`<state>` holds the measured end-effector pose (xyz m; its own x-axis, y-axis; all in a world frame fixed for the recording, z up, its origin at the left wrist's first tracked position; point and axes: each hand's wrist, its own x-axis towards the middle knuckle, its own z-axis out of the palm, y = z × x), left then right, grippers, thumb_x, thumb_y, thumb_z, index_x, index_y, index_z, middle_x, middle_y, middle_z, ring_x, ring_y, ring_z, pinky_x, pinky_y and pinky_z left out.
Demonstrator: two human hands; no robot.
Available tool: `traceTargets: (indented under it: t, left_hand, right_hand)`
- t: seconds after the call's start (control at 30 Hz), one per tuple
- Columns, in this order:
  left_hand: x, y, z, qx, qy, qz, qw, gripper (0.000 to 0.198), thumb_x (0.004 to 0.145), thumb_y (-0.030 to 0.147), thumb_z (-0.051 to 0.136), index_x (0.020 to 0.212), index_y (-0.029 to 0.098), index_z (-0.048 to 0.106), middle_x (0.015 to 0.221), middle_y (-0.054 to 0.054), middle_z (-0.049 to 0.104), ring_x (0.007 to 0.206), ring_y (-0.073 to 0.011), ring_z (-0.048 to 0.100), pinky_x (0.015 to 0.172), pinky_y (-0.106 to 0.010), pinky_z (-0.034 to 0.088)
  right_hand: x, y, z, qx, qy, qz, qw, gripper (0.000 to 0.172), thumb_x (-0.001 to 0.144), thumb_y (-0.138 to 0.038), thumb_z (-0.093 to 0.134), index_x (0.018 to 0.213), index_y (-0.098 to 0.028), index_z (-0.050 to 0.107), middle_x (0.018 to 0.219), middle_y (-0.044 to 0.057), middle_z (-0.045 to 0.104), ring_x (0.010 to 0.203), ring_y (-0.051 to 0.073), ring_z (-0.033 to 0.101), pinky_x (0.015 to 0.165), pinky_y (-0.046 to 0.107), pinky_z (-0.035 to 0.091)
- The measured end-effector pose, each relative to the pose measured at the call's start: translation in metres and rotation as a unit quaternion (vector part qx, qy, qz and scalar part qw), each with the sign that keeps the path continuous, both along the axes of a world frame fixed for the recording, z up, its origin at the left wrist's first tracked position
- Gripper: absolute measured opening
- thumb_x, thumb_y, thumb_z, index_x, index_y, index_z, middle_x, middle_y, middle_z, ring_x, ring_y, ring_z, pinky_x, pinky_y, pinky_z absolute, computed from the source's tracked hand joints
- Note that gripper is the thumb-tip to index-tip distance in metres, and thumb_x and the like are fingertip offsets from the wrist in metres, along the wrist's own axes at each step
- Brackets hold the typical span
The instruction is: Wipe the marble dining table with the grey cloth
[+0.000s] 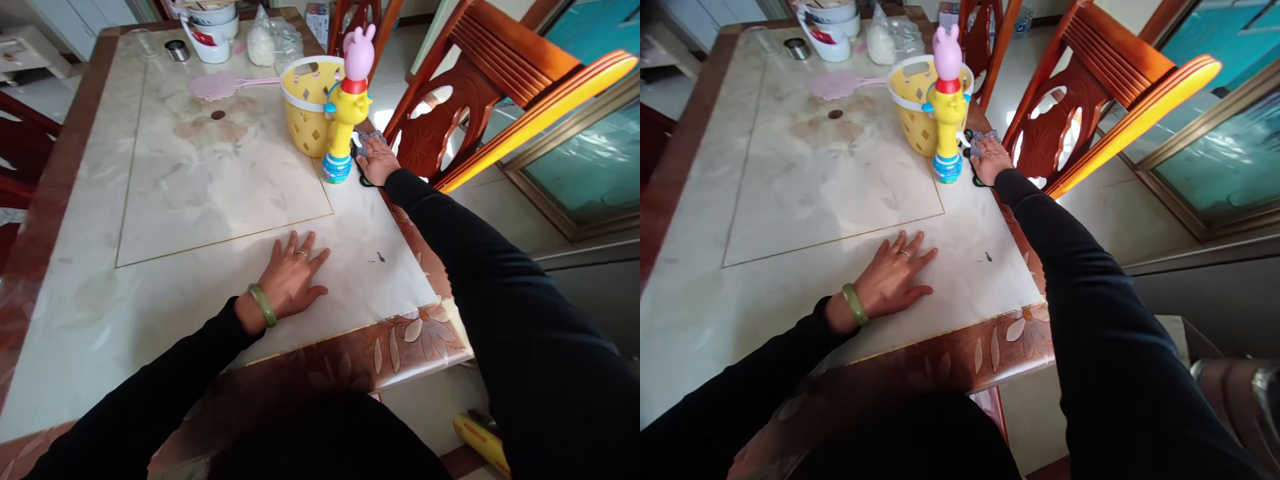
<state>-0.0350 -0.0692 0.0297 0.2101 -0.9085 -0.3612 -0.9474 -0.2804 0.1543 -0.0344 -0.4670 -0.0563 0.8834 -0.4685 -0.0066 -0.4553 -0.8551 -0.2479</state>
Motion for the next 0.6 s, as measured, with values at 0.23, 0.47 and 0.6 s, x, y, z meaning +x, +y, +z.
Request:
traceTargets:
  t: [0.23, 0.47, 0.6]
  left_hand:
    - [0.004, 0.000, 0.005, -0.007, 0.004, 0.002, 1.000, 0.081, 0.095, 0.061, 0.074, 0.166, 0.030, 0.052, 0.181, -0.014, 0.028, 0.165, -0.0520, 0.026, 0.129, -0.071, 0.032]
    - [0.048, -0.069, 0.017, -0.227, 0.065, 0.161, 0.958, 0.063, 0.100, 0.044, 0.074, 0.156, 0.019, 0.061, 0.153, -0.014, 0.066, 0.144, -0.0339, 0.062, 0.120, -0.040, 0.048]
    - [0.074, -0.143, 0.008, -0.316, 0.144, 0.265, 0.900, 0.072, 0.094, 0.042, 0.082, 0.152, 0.008, 0.057, 0.159, -0.023, 0.058, 0.151, -0.0345, 0.054, 0.123, -0.038, 0.043]
  right_hand:
    - [-0.005, 0.023, 0.010, 0.006, 0.011, -0.044, 0.999, 0.064, 0.116, -0.031, 0.037, 0.168, 0.008, 0.032, 0.180, 0.024, 0.022, 0.170, 0.037, 0.016, 0.141, 0.055, 0.013]
    - [-0.154, 0.135, 0.009, 0.000, -0.068, 0.121, 0.990, 0.071, 0.111, -0.046, 0.038, 0.169, -0.007, 0.041, 0.178, 0.018, 0.033, 0.169, 0.035, 0.024, 0.140, 0.061, 0.026]
    - [-0.240, 0.199, 0.011, -0.009, -0.091, 0.134, 0.987, 0.070, 0.112, -0.046, 0.038, 0.177, -0.020, 0.029, 0.180, 0.012, 0.030, 0.169, 0.034, 0.025, 0.136, 0.064, 0.036]
